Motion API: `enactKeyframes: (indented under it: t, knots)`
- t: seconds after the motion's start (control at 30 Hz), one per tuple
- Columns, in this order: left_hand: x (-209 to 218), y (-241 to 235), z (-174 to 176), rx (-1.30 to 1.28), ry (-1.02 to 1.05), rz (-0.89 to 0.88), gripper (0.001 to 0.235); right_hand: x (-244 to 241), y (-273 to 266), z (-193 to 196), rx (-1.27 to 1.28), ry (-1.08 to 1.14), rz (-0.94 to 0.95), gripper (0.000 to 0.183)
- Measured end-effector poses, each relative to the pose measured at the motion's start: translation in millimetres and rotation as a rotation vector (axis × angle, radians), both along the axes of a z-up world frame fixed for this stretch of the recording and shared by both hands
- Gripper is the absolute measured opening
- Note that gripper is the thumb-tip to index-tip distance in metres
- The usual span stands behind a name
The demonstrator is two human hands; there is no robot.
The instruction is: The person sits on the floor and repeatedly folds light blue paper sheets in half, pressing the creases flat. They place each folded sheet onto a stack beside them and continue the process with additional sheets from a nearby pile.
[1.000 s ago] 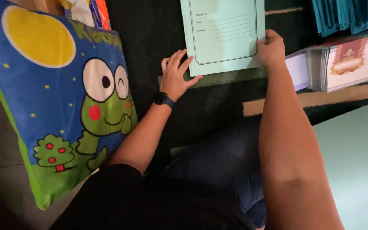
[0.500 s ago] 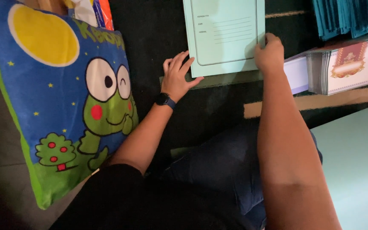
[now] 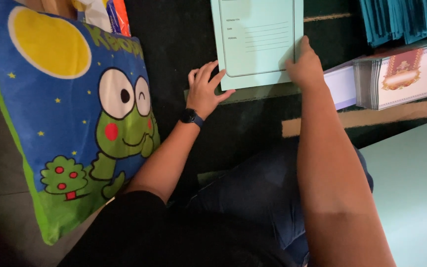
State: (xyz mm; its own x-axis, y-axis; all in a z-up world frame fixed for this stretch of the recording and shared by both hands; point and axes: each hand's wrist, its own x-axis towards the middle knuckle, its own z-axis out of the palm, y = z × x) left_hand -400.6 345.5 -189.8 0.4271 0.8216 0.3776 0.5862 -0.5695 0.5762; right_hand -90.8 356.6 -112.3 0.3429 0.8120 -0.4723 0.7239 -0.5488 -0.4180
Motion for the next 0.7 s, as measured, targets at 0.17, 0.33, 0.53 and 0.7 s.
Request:
enactKeyframes:
  t: [0.17,0.33,0.53,0.7]
  knots:
    - [0.0,0.7,0.2,0.056,0.014,-0.004,0.05,3.5,-2.1,-7.9,-0.025,-0.014,0.046,0.088]
    - [0.4,0.1,1.2,0.047,0.019,0.003,0.048,-10.1,-1.6,14.3,-0.073,0.038,-0.001,0.086]
    - [2.8,0.7,0.6,0.045,0.034,0.005,0.049,1.5,-0.6,-5.0,0.002,0.033,-0.109,0.096]
    - [3.3,1.0,1.0,0.081,0.037,-0.007,0.047,42.3,7.1,-69.5,0.147,-0.222,-0.16,0.063]
